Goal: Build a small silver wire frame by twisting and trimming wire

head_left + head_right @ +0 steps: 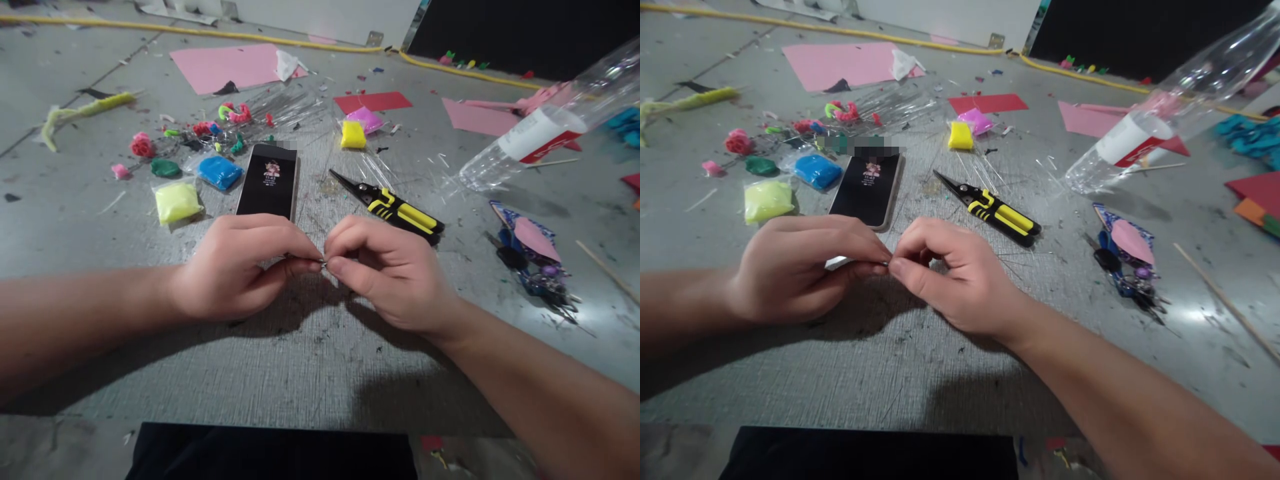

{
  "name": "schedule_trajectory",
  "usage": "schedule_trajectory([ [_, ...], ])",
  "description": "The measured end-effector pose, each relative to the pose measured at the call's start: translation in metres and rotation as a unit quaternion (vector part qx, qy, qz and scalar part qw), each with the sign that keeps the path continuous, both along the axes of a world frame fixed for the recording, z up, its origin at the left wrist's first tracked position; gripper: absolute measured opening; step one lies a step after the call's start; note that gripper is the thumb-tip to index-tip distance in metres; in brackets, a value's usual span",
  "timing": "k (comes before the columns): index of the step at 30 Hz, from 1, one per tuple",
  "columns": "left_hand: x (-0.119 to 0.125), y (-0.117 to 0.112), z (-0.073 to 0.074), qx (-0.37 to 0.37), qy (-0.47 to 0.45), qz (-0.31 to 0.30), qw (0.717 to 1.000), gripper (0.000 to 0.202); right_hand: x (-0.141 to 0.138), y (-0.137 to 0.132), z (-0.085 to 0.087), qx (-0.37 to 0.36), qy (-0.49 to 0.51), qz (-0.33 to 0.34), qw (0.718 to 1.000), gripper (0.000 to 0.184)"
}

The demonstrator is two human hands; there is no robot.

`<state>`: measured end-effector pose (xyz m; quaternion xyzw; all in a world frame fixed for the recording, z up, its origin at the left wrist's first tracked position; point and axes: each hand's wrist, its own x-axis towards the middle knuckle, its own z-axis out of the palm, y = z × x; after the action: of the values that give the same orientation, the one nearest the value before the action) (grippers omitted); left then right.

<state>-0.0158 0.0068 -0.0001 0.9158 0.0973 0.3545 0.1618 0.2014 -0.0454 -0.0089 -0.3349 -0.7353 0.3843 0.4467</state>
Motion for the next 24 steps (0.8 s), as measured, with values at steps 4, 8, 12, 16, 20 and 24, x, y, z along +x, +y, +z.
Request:
schedule_trajectory([
  [4,0.0,-0.004,0.001,-0.022,0.015,0.027,0.999,0.011,-0.001,-0.002,0.001,-0.086,0.03,0.014,0.996,0.012],
  [8,0.002,-0.008,0.001,-0.056,0.007,0.086,0.995,0.002,-0.002,-0.001,-0.004,-0.194,0.085,-0.004,0.977,0.019],
  [12,0.006,-0.012,0.002,-0.212,0.022,0.129,0.968,0.005,-0.003,0.003,-0.006,-0.194,0.099,-0.036,0.975,0.027],
  [16,0.008,-0.012,0.004,-0.342,0.03,0.118,0.932,0.008,-0.004,0.006,-0.005,-0.148,0.064,-0.095,0.982,0.021],
  [20,0.009,-0.012,0.005,-0.424,0.029,0.105,0.899,0.011,-0.004,0.006,-0.005,-0.128,0.046,-0.118,0.984,0.02],
  [24,0.009,-0.011,0.005,-0.456,0.026,0.091,0.885,0.011,-0.008,0.005,-0.007,-0.197,0.103,-0.095,0.97,0.023],
])
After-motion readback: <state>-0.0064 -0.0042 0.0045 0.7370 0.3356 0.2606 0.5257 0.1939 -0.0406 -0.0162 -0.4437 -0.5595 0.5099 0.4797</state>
